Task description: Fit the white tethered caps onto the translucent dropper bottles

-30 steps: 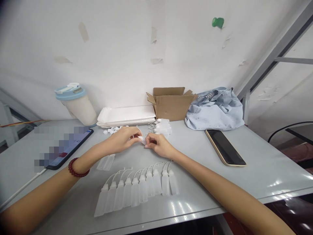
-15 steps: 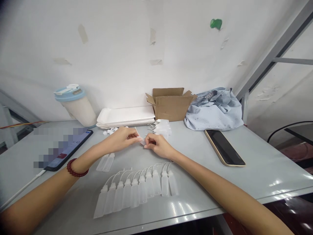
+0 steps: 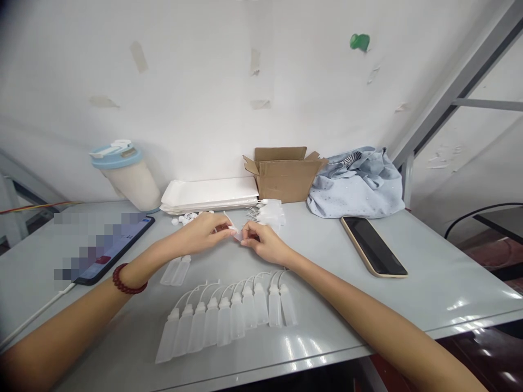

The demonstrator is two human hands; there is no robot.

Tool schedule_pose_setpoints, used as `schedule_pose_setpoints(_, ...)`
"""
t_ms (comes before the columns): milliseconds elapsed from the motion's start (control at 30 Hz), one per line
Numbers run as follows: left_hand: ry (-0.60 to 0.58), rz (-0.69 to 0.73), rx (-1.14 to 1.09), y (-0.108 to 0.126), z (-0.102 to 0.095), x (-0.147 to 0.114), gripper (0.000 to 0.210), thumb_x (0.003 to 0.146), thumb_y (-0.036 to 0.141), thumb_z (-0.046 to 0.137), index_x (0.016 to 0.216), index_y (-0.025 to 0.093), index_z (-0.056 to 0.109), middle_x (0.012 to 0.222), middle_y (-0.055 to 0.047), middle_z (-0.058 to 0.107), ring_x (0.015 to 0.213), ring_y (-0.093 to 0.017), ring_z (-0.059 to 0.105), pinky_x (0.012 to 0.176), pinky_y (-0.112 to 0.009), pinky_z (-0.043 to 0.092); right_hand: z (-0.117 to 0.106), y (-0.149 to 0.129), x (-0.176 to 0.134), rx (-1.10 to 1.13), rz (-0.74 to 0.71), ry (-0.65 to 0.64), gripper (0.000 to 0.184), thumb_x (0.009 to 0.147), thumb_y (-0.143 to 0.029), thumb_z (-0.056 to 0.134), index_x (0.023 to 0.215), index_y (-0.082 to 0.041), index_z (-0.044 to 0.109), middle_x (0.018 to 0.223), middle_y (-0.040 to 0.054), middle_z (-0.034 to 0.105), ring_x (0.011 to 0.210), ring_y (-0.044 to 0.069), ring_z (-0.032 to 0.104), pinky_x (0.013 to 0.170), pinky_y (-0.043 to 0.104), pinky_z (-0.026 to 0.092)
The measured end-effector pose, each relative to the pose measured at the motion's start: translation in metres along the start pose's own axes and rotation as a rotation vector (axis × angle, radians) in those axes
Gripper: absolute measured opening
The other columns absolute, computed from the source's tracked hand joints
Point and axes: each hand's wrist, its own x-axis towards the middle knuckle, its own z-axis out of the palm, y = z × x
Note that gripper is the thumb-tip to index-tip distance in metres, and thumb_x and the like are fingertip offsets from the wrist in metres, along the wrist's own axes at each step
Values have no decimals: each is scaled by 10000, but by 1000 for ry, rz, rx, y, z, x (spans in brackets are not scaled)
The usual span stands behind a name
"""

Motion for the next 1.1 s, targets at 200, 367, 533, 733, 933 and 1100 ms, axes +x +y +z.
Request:
schedule_pose_setpoints(200,13,-76,-22,4,1,0,326,831,349,483,571,154,508,513,28,486,504,-106,407,496,-245,246,1,-4,-2,-10,-15,71,220,765,-283,650,880,-188,488,824,-1,553,708,121,497,666,266,415)
schedule_pose_setpoints(367,-13,-197,-153,9,-1,1,358,827,366,480,542,155,520,484,30,497,497,-108,424,493,-240,276,1,-11,-4,-178,-94,136,234,772,-303,657,943,-185,548,909,44,617,779,154,543,708,292,449)
schedule_pose_setpoints(533,-35,-155,-239,10,-5,-1,336,839,375,479,605,153,575,541,25,544,512,-102,421,498,-237,289,-2,-20,-7,-202,-92,159,172,837,-288,550,947,-170,612,882,58,645,793,174,555,713,307,438)
schedule_pose_setpoints(733,32,20,-192,12,-8,-4,269,850,338,497,696,155,620,651,15,580,609,-112,468,554,-232,326,-8,-29,-6,128,56,111,289,858,-410,513,929,-160,639,764,28,603,651,128,503,663,288,416)
schedule_pose_setpoints(933,25,-86,-308,13,-7,-2,346,875,387,467,687,148,632,663,-10,635,599,-121,552,563,-229,394,-8,-26,-6,125,38,177,283,829,-424,580,952,-170,590,771,19,587,644,121,484,622,272,402)
schedule_pose_setpoints(1100,-29,-209,-506,11,0,1,444,888,480,424,688,127,605,639,-34,626,537,-129,578,502,-237,446,-3,-21,-7,26,-56,287,249,832,-388,586,977,-187,558,901,45,603,757,149,538,691,293,431)
